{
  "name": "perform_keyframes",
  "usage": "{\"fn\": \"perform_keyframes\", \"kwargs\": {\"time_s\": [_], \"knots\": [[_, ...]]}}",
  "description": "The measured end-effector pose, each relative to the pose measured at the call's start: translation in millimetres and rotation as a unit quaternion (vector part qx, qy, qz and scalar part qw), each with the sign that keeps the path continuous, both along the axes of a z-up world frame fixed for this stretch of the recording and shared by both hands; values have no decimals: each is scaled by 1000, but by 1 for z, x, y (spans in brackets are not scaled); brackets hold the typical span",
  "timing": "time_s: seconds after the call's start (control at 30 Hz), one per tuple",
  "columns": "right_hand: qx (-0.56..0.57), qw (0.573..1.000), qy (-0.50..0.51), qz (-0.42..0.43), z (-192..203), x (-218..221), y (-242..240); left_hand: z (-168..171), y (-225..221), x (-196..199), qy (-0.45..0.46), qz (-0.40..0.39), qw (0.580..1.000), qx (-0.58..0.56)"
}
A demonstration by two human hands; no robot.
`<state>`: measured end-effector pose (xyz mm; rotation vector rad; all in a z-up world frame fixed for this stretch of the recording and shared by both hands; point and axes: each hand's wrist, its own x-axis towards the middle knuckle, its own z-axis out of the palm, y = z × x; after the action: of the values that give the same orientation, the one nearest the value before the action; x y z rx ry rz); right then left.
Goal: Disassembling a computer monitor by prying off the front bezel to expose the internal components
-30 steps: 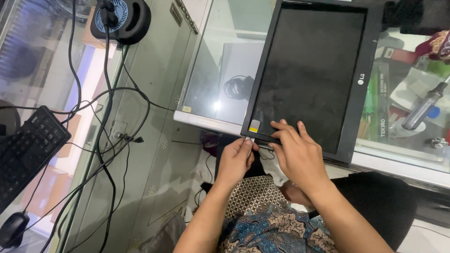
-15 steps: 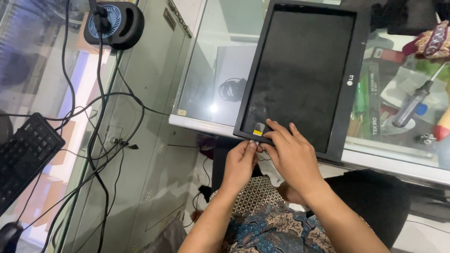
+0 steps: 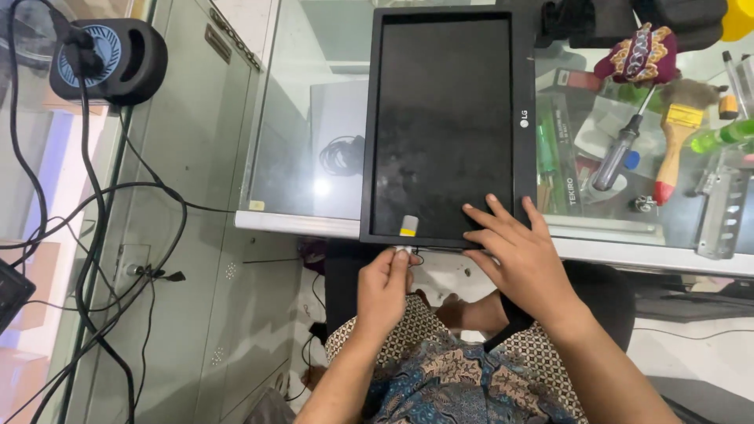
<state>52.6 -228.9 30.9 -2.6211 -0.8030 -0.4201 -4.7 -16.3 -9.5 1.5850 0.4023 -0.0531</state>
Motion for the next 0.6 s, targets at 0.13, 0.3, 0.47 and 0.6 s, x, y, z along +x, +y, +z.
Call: {"fn": "perform_keyframes", "kwargs": {"time_s": [0.13,0.3,0.47,0.6], "knots": [[83,996,18,31,-2,0,1,-10,-34,1,-12,-18,999,-29],[103,993,44,30,-5,-1,-1,-8,-57,6,17,-18,999,-25],[93,991,83,40,7,6,-18,-11,-63,4,21,-19,999,-35],[122,987,74,68,-4,8,-22,-24,-73,4,30,-38,997,-53]]}}
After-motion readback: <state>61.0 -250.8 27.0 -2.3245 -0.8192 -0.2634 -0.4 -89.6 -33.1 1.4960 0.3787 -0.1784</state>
